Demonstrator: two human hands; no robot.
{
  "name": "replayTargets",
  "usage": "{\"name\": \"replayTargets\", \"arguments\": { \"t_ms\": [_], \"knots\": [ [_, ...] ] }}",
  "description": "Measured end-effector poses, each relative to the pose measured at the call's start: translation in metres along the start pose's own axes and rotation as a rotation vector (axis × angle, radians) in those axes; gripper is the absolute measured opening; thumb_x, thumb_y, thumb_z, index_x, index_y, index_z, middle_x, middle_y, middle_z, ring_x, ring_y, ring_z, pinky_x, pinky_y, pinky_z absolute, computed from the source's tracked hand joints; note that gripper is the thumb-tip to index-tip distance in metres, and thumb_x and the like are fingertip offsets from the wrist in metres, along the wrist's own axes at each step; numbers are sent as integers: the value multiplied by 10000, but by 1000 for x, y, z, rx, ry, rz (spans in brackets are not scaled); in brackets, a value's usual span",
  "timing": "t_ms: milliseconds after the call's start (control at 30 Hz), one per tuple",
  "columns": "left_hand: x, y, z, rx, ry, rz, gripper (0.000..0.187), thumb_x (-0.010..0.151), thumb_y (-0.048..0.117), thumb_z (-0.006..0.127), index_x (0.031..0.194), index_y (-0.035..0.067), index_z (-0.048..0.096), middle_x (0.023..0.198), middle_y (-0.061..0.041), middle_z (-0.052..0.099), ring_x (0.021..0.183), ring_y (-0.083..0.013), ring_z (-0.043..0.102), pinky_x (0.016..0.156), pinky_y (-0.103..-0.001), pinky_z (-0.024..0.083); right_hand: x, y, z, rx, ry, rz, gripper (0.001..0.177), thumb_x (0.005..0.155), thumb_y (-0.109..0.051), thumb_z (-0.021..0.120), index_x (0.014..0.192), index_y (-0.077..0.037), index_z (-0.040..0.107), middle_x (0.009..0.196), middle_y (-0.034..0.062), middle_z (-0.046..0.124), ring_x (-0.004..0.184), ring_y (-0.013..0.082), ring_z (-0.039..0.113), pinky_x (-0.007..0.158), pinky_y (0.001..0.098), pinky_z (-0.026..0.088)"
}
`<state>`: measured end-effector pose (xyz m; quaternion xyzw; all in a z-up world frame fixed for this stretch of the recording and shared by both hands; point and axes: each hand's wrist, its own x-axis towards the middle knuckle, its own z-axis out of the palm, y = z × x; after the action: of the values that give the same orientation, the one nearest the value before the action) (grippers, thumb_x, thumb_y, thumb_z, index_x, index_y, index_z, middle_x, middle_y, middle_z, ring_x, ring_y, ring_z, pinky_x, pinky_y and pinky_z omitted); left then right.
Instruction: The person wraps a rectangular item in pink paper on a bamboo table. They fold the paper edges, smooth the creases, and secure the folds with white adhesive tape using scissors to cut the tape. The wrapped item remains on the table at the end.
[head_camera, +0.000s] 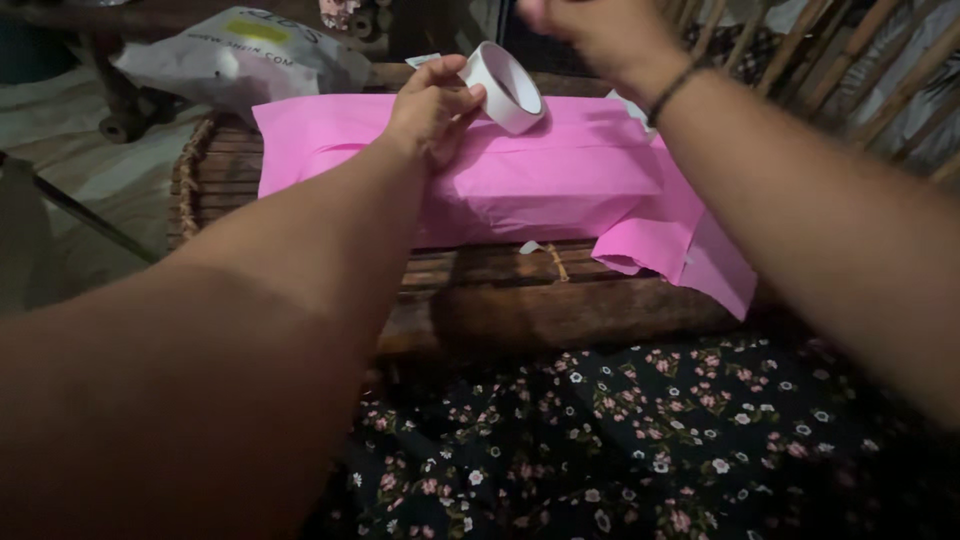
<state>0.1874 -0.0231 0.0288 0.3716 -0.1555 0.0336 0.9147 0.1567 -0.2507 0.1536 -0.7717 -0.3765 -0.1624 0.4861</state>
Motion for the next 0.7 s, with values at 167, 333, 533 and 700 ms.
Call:
{"name": "replayTargets", "arguments": {
  "t_ms": [167, 333, 533, 700],
  "knots": [
    [-1, 2, -1, 27, 32, -22, 430, 842, -182, 640, 1195, 57, 587, 1119, -105, 632, 1067, -283, 662, 1010, -440, 577, 26, 3, 35, -80, -285, -73, 196, 934, -45, 729, 1115, -59, 656, 1005, -49, 695, 950, 71, 657, 835, 255, 548],
    [-2, 5, -1, 21, 11, -8, 414, 856, -201, 633, 1185, 49, 606, 1059, -99, 628, 1041, -281, 660, 1020, -442, 574, 13, 29, 46, -239, -88, -77, 228, 826, 18, 765, 1011, -30, 641, 948, 8, 682, 875, 104, 671, 765, 281, 557],
    [-2, 9, 2, 13, 7, -45, 431, 845, -213, 606, 1161, 80, 625, 1056, -68, 658, 1034, -251, 654, 1019, -418, 559, 26, 21, 56, -30, -51, 29, 60, 998, -101, 660, 997, -65, 709, 894, 39, 689, 793, 120, 662, 702, 305, 528],
    [2, 8, -2, -14, -7, -36, 430, 861, -202, 600, 1191, 73, 627, 1117, -98, 671, 1052, -254, 655, 1025, -415, 556, 43, 14, 62, 313, -222, 352, 32, 927, -67, 689, 929, -85, 715, 867, 56, 704, 749, 139, 687, 673, 300, 581]
  ]
}}
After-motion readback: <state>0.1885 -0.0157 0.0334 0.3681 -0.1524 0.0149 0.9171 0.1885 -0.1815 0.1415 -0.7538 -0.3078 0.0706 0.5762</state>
